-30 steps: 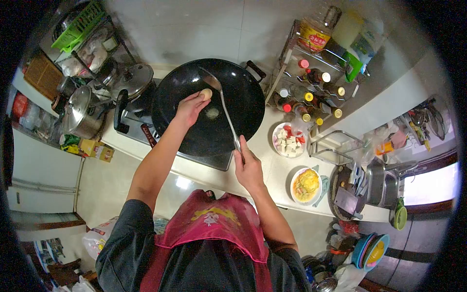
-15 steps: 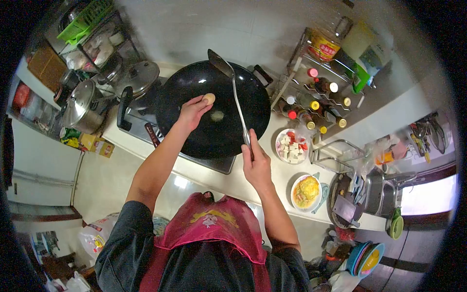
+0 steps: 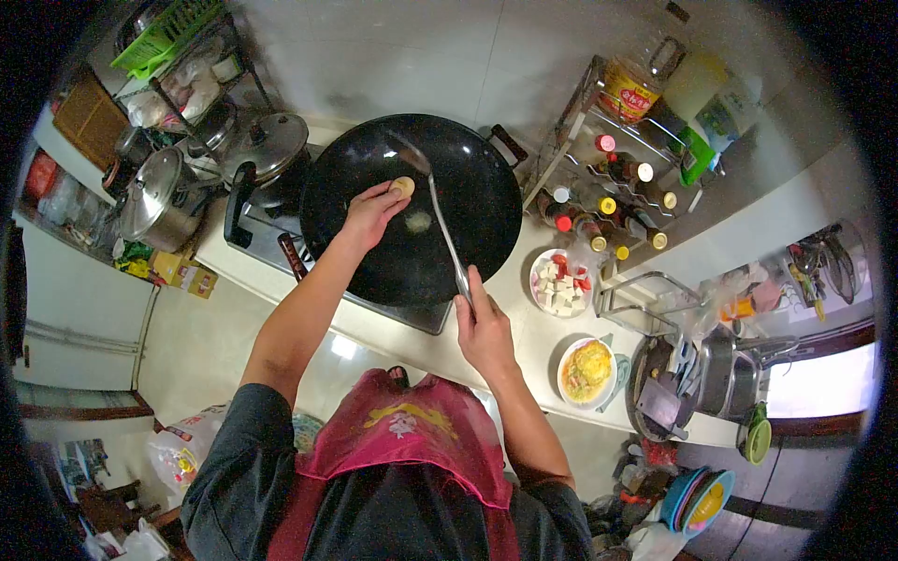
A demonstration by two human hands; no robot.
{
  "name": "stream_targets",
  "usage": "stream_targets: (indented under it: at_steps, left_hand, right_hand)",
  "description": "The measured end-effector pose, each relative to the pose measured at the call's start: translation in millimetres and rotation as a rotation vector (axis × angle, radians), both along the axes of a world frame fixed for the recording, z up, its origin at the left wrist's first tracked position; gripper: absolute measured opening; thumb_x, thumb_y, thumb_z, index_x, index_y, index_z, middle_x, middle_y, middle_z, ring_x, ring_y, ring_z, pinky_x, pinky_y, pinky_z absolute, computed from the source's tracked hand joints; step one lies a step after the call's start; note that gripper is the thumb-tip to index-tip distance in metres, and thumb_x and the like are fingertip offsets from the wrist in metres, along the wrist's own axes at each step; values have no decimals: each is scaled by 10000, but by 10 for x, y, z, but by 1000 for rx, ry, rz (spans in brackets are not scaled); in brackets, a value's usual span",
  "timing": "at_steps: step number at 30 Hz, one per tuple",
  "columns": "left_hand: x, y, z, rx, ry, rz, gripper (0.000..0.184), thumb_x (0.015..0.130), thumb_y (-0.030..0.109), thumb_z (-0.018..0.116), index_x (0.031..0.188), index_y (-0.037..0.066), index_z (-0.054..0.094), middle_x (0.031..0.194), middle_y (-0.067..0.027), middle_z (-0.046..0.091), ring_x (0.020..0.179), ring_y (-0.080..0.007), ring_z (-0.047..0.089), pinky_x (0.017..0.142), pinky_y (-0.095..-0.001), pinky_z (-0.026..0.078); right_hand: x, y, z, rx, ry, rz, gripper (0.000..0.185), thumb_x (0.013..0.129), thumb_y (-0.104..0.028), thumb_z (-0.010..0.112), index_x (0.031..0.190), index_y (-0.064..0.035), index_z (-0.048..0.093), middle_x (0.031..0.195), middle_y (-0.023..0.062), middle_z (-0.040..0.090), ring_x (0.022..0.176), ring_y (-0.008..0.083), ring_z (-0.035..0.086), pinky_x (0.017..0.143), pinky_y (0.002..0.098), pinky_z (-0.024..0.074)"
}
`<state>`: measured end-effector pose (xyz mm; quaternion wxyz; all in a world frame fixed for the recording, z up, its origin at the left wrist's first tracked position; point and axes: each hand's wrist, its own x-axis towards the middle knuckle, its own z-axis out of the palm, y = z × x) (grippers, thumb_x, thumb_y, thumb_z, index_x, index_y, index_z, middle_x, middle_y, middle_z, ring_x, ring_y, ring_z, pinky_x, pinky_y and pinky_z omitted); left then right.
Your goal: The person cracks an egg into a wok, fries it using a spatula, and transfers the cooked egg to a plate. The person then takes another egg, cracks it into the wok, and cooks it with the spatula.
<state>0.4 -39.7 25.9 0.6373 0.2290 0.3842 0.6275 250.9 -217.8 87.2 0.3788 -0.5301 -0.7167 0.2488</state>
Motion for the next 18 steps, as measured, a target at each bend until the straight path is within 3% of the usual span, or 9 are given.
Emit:
stream_targets:
  at_steps: [2,3,5,7,12,15,18]
  left_hand:
    - [9,-15,28,-3,-1,13,429,877,-32,652,1262,-112,480,1198,-203,596,1076,-293,632,975,-383,538]
    - [8,-25,44,-4,-2,20,441,870,-40,653,1267,-115,475,1192,-202,595,1060,-292,637,959,-376,546]
    - [-18,-17,39,-6,36,-20,434,871,-42,644,1272,-90,486,1207,-193,600,1083,-284,630,965,-379,539]
    - [-22,-36,58,-3,92,-72,434,868,-40,640,1277,-69,498,1212,-188,603,1086,-275,627,952,-374,538]
    - [-28,7,47,0,240,-187,457,861,-8,652,1295,-35,509,1174,-177,618,1042,-248,634,899,-360,543]
    - [-27,101,-31,-19,334,-203,470,849,21,685,1286,-29,521,1129,-158,634,1017,-234,640,881,-347,541]
    - [-27,217,-140,-29,431,-269,505,822,56,734,1276,-24,528,1103,-144,641,996,-225,648,854,-321,536]
  right_hand:
    - [-28,52,95,-31,139,-17,476,976,-144,562,1429,-58,442,743,68,566,622,102,509,590,255,448]
    - [-41,145,45,-4,219,-21,382,976,-132,549,1340,-26,498,760,49,582,616,104,527,592,246,447]
    - [-102,474,29,-221,496,-8,264,961,-146,569,1183,-4,570,784,46,603,633,99,553,558,250,443]
    - [-102,993,-97,81,129,20,234,928,-195,629,1037,11,606,769,54,622,555,93,551,468,250,417]
    - [-444,1936,-77,-488,349,120,369,843,-314,752,978,14,654,716,81,643,377,72,436,347,244,344]
    - [-582,2191,-153,-666,326,154,394,811,-332,784,980,5,667,733,86,656,396,68,448,339,244,334]
    - [-639,2304,-197,-676,267,192,346,796,-291,792,938,-4,661,649,50,594,406,84,450,341,255,353]
